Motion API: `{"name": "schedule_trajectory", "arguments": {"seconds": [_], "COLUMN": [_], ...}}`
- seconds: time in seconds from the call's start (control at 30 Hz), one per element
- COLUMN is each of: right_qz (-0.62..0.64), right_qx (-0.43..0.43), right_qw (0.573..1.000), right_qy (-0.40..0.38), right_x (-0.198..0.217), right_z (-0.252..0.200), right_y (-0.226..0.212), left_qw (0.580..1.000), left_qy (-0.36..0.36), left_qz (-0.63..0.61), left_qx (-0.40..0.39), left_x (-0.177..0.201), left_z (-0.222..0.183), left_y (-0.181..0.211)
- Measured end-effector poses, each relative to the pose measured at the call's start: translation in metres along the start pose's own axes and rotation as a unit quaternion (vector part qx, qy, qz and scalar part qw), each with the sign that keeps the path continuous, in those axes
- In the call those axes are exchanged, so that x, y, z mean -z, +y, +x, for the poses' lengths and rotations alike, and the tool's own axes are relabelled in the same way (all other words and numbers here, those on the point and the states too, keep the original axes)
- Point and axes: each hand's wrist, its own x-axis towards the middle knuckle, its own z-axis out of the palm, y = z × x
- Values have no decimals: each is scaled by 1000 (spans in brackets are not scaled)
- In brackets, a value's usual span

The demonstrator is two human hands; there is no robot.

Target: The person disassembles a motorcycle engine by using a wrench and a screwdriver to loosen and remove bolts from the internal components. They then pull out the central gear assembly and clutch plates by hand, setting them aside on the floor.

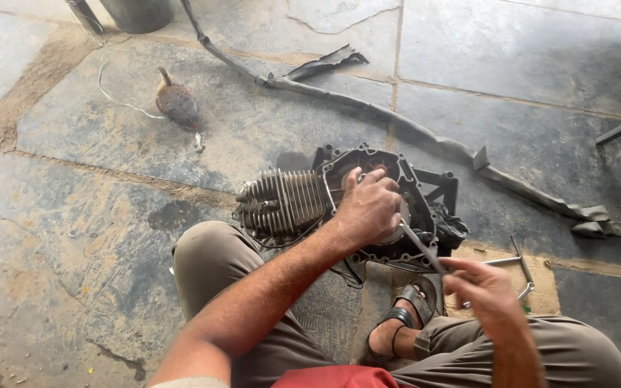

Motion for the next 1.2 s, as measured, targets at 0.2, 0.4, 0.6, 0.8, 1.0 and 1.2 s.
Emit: {"name": "schedule_trajectory", "arguments": {"seconds": [0.2, 0.4, 0.6, 0.8, 1.0, 1.2], "right_qz": [33, -5, 233, 489, 382, 186], "right_qx": [17, -29, -170, -27, 39, -6], "right_qw": [997, 993, 939, 847, 896, 942], "right_qy": [-73, -111, -185, -207, -223, -280], "right_x": [-34, -10, -146, -228, -231, -169], "right_z": [1, 9, 1, 43, 51, 18], "right_y": [-3, 9, -10, -90, -87, -37], "left_qw": [999, 999, 999, 995, 994, 998], "left_qy": [-7, -33, -39, -28, -59, -33], "left_qz": [37, 4, 30, 85, 74, -54], "left_qx": [-8, 27, 14, -36, -51, 3], "left_x": [6, 18, 22, 22, 24, 36], "left_z": [3, 3, 4, 2, 2, -6], "left_y": [1, 5, 8, 11, 8, -8]}}
